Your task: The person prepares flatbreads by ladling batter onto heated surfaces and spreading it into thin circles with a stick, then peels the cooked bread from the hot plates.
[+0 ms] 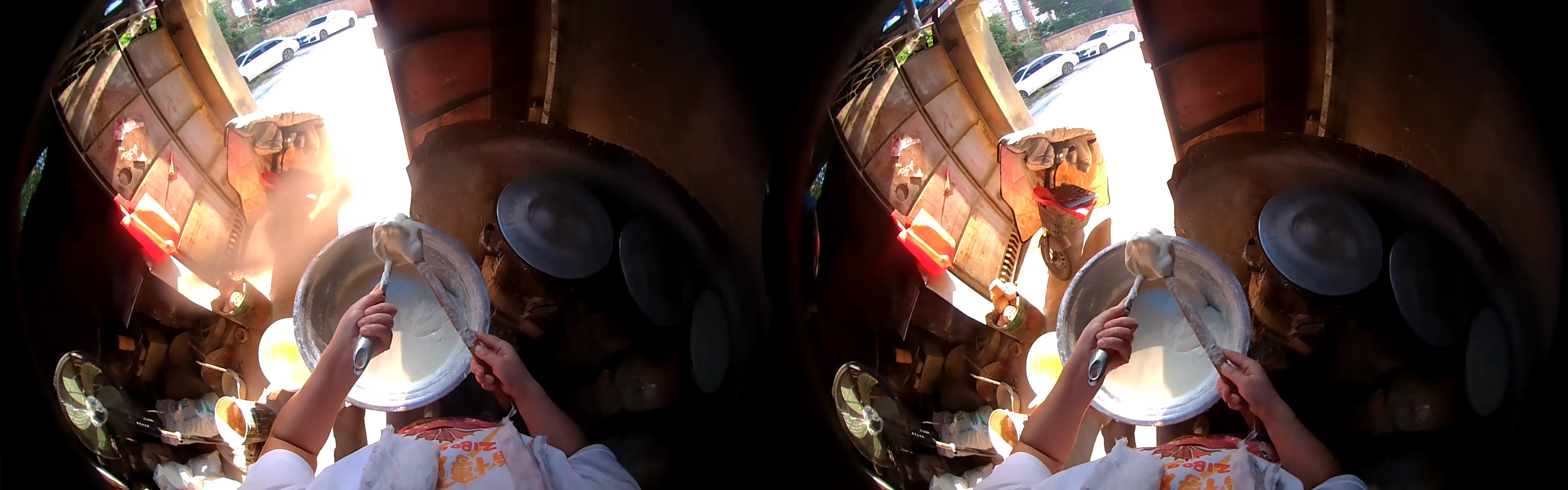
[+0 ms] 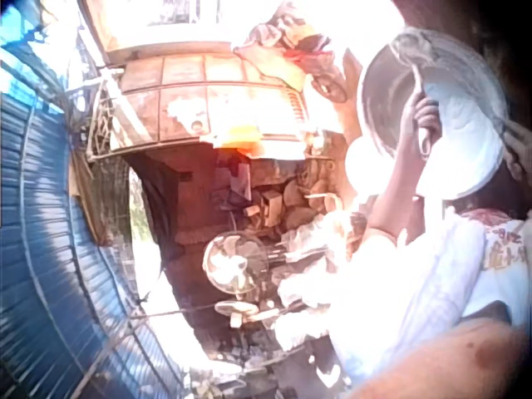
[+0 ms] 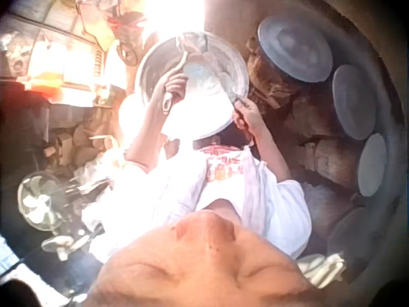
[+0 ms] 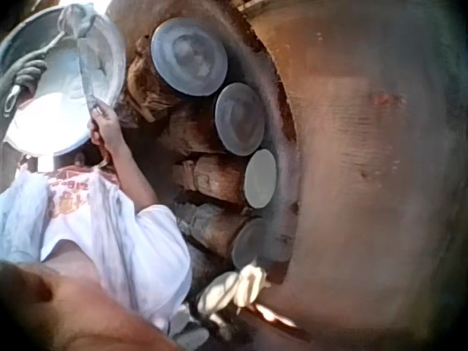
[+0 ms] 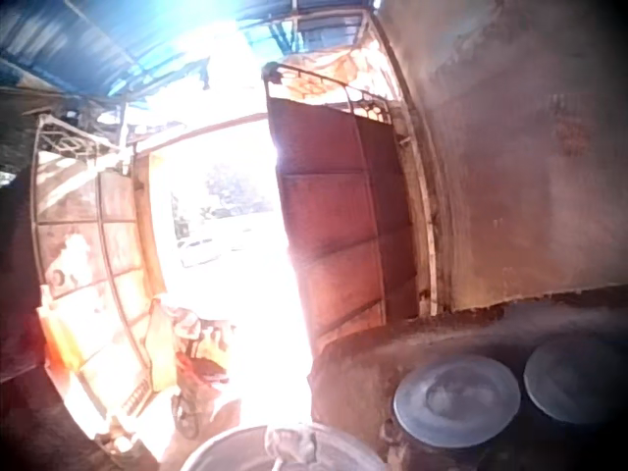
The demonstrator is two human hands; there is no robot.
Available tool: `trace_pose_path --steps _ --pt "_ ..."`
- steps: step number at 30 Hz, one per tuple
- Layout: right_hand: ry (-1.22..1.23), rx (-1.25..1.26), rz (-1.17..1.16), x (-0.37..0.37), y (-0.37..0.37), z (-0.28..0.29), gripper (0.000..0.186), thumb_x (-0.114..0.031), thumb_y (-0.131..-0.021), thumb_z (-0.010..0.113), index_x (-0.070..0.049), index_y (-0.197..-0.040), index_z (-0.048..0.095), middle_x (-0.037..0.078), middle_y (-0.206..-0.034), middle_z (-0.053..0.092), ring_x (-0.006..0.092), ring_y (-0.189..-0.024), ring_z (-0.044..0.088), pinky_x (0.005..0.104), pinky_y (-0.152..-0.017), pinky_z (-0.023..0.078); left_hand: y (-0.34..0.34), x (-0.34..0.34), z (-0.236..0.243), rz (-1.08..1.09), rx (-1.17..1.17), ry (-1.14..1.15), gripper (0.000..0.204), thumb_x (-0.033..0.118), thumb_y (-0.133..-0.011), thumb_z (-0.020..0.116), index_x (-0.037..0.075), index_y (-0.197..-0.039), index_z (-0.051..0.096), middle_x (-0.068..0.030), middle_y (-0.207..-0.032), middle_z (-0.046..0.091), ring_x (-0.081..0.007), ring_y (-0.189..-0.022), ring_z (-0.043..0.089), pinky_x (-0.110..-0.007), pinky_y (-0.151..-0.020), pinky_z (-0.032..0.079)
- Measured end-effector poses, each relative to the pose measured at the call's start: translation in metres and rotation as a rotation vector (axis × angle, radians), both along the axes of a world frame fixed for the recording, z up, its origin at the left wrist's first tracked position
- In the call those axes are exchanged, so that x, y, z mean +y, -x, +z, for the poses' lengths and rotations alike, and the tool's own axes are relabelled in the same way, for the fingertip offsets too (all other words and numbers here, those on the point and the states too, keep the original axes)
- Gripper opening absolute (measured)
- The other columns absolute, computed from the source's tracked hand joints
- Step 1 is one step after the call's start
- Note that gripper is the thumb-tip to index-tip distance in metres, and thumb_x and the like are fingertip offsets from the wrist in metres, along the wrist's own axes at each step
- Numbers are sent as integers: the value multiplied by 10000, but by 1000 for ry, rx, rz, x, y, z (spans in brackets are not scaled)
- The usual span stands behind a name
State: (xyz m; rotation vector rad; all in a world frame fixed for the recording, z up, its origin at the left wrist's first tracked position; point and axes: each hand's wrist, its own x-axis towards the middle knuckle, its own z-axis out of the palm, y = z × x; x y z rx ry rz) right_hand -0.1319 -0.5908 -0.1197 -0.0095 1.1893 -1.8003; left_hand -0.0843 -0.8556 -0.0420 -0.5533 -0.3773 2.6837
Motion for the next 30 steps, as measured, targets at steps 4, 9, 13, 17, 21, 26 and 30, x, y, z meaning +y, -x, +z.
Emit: trace_pose_path --steps 4,9,13,17,21,26,30 --pt "32 110 -168 57 -2 46 362 -151 -919 414 -80 -1274 432 24 -571 475 75 -367 366 193 -348 315 13 32 6 -107 205 -64 393 318 -959 374 111 -625 357 37 -477 282 -60 -368 317 -191 -334 319" --pt "-379 760 -590 59 80 73 416 -86 -854 569 -91 -1263 497 -13 -702 501 48 -557 441 202 -509 397 114 141 39 -271 329 -8 385 292 -951 383 115 -612 351 33 -466 298 -68 -362 328 -203 -342 333" --pt "-585 951 -756 119 56 -31 384 -11 -787 597 -46 -1168 560 95 -948 623 173 -792 602 285 -686 473 174 226 54 -290 370 -439 382 256 -950 369 109 -599 330 32 -434 328 -64 -320 327 -197 -336 365" --pt "-640 962 -851 200 37 -92 411 13 -797 574 -58 -1201 540 93 -952 622 179 -758 608 292 -644 485 217 249 18 -474 427 -211 392 295 -946 385 107 -606 334 31 -425 327 -62 -312 323 -199 -329 356" --pt "-811 593 -802 200 117 -65 413 6 -824 556 -50 -1231 504 79 -977 569 145 -697 570 290 -555 506 258 267 -28 -453 163 -161 350 221 -925 388 123 -602 301 27 -475 340 -68 -355 356 -201 -335 341" --pt "-722 751 -1033 178 138 -123 363 32 -792 570 -26 -1150 550 71 -964 541 149 -737 571 283 -551 527 267 292 -50 -506 334 1080 611 47 -867 396 269 -1413 233 33 -535 309 -57 -415 318 -194 -381 280" --pt "-534 700 -1145 164 136 -123 315 33 -762 591 -16 -1073 573 69 -937 534 151 -761 563 275 -580 497 274 272 -54 -677 576 1674 668 26 -834 462 281 -1414 251 9 -566 410 -79 -419 383 -241 -375 325"
